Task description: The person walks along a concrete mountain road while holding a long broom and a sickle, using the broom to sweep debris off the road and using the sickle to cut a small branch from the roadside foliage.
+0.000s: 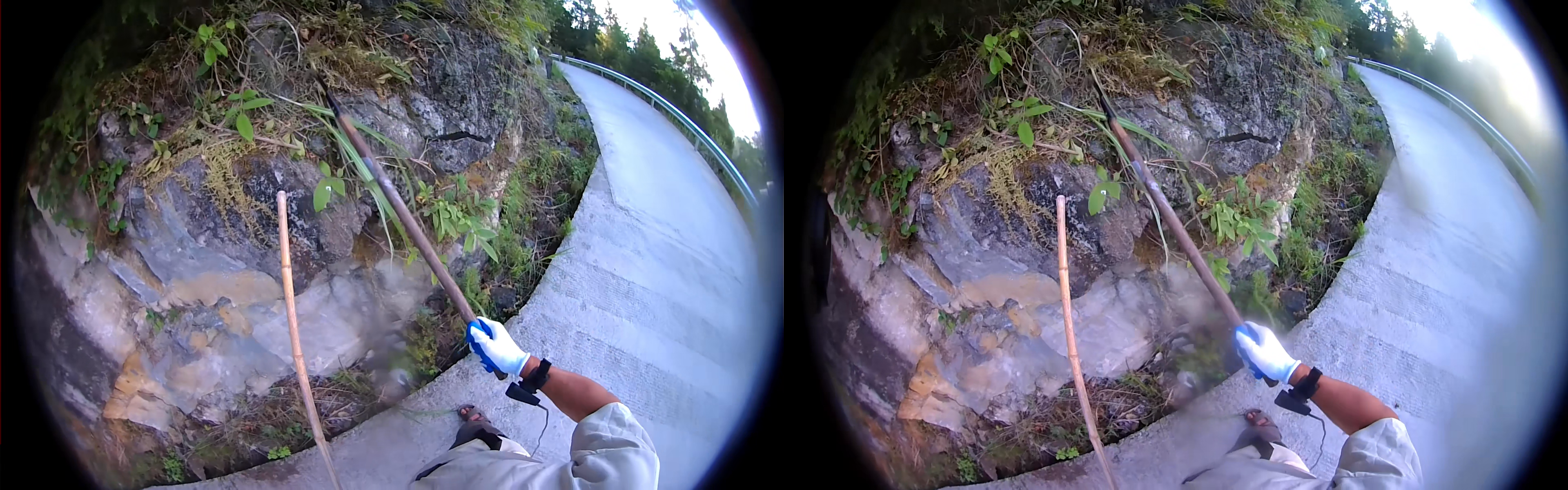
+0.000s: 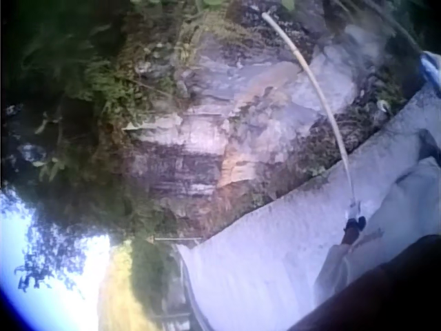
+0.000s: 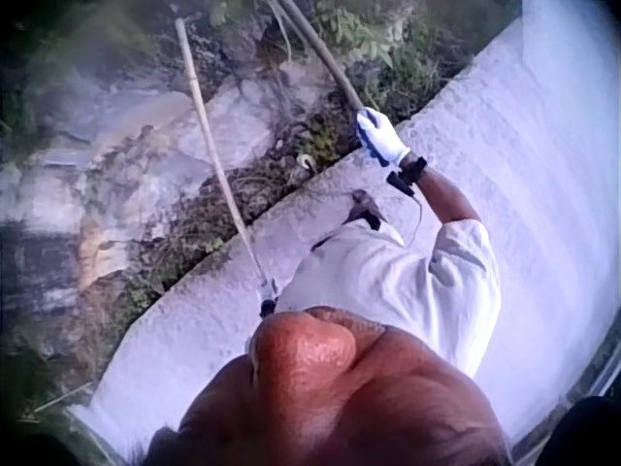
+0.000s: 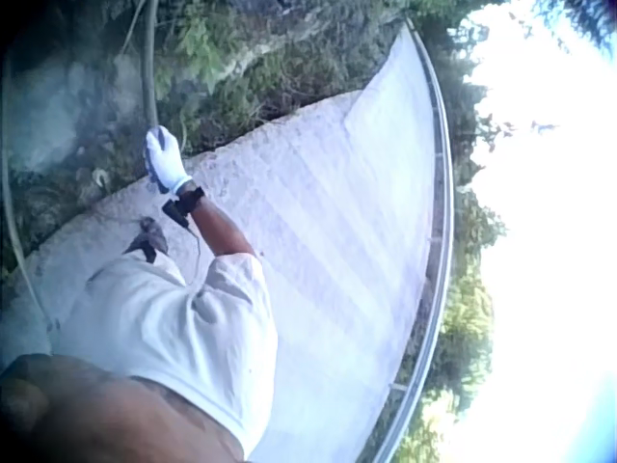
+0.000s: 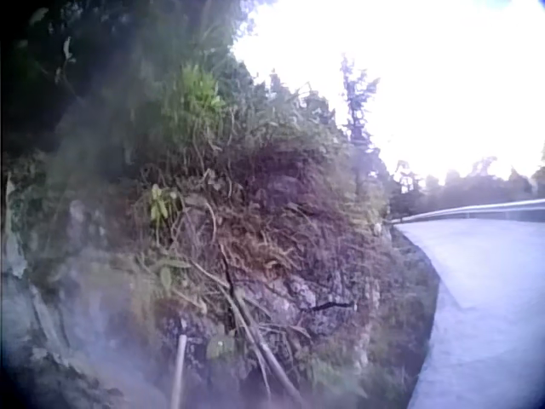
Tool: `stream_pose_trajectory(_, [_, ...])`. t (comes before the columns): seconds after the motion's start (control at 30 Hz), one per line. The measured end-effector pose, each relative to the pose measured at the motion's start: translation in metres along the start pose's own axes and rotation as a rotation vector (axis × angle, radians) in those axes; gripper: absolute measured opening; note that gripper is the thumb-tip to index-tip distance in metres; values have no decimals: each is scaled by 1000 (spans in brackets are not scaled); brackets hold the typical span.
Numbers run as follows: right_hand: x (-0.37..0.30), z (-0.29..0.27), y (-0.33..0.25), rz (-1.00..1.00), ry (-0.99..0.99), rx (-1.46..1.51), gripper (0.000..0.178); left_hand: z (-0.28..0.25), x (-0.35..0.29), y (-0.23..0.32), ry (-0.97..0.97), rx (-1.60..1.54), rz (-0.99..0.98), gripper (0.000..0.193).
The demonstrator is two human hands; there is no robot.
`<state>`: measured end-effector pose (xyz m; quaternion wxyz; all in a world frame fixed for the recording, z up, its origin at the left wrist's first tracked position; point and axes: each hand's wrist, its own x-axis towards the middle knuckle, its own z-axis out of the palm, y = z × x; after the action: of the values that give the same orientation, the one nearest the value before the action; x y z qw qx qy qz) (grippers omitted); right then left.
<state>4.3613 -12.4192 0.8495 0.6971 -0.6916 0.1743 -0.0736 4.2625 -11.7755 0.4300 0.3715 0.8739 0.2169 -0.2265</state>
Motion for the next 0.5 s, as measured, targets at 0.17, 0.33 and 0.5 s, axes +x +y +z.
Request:
stream_pose_trajectory(0.17, [-15,-2,-11,-41,122,15,25,1,-1,5,-8,96,213,32])
stream_pose_trajectory(0.33, [-26,1,-14,-68,161,45,24,-9,-7,12,-11,141,349,31])
stream_pose_trajectory(0.5, [-47,-3,-14,-131,265,1,20,-28,-35,56,-66,-106,28,32])
